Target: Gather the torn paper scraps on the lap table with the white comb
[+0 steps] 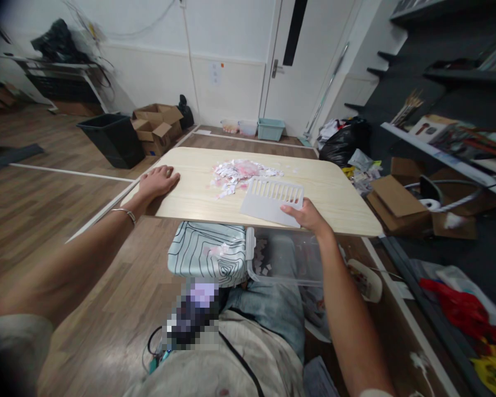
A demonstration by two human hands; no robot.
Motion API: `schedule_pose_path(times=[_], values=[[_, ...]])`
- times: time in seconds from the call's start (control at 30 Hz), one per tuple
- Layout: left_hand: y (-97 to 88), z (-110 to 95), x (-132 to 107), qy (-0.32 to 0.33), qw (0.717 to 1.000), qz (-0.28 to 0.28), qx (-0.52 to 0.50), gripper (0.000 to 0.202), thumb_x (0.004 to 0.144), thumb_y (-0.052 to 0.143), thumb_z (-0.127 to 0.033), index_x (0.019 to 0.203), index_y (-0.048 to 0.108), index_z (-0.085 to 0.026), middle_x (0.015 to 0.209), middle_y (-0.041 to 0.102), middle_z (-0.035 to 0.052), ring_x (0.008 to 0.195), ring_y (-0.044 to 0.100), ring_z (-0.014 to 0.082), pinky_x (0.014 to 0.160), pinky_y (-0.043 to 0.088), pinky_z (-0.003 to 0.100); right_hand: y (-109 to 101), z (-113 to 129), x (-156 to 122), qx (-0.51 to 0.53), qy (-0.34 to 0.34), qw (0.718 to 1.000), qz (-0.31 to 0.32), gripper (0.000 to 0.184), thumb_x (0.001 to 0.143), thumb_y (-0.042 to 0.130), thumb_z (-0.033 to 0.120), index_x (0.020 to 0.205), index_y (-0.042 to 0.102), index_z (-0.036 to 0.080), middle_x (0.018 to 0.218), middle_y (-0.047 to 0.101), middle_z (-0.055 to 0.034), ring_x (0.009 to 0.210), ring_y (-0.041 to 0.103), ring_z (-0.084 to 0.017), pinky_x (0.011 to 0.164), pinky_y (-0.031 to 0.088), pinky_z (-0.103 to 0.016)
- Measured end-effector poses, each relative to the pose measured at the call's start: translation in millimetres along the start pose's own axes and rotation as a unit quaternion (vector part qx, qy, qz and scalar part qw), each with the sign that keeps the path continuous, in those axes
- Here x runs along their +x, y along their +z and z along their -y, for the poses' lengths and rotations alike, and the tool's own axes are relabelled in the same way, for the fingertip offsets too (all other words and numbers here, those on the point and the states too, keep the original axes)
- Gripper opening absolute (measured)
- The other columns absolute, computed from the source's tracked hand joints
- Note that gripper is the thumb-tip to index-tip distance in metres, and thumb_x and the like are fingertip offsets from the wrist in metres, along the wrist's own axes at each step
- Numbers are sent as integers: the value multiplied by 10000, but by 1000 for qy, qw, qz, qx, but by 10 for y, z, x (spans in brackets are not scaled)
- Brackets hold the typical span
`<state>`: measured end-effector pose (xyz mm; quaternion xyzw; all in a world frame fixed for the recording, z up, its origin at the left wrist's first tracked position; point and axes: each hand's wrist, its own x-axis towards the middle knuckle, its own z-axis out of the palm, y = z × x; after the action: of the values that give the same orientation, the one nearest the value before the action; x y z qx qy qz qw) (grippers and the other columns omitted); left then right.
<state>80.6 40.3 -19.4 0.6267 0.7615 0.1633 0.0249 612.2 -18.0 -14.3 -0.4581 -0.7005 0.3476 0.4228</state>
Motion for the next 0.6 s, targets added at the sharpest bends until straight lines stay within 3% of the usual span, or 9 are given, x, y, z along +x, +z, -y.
schedule_pose_path(times=[0.17,0.33,0.6], values=[[-6,1,-15,-1,1000,3,-2,793,1065,342,-644,1683,665,-268,1844,606,204,1730,501,437,1414,364,673,15,9,10,21,13,999,-38,586,701,1054,725,1039,917,266,1225,939,-103,1251,879,-434,1213,657,-632],[-20,-5,-23,2,1000,0,-7,802,1053,332,-649,1670,668,-263,1834,610,209,1727,500,433,1424,351,679,28,14,6,-13,4,1000,-20,557,737,1044,694,1073,931,265,1295,928,-107,1335,852,-445,1298,591,-663],[-18,-11,-21,-8,1000,-7,-17,767,1053,374,-648,1671,672,-304,1825,624,173,1735,484,444,1439,324,689,40,73,-24,-24,-16,1000,1,534,760,1034,694,1075,938,274,1304,927,-95,1339,850,-444,1282,614,-643]])
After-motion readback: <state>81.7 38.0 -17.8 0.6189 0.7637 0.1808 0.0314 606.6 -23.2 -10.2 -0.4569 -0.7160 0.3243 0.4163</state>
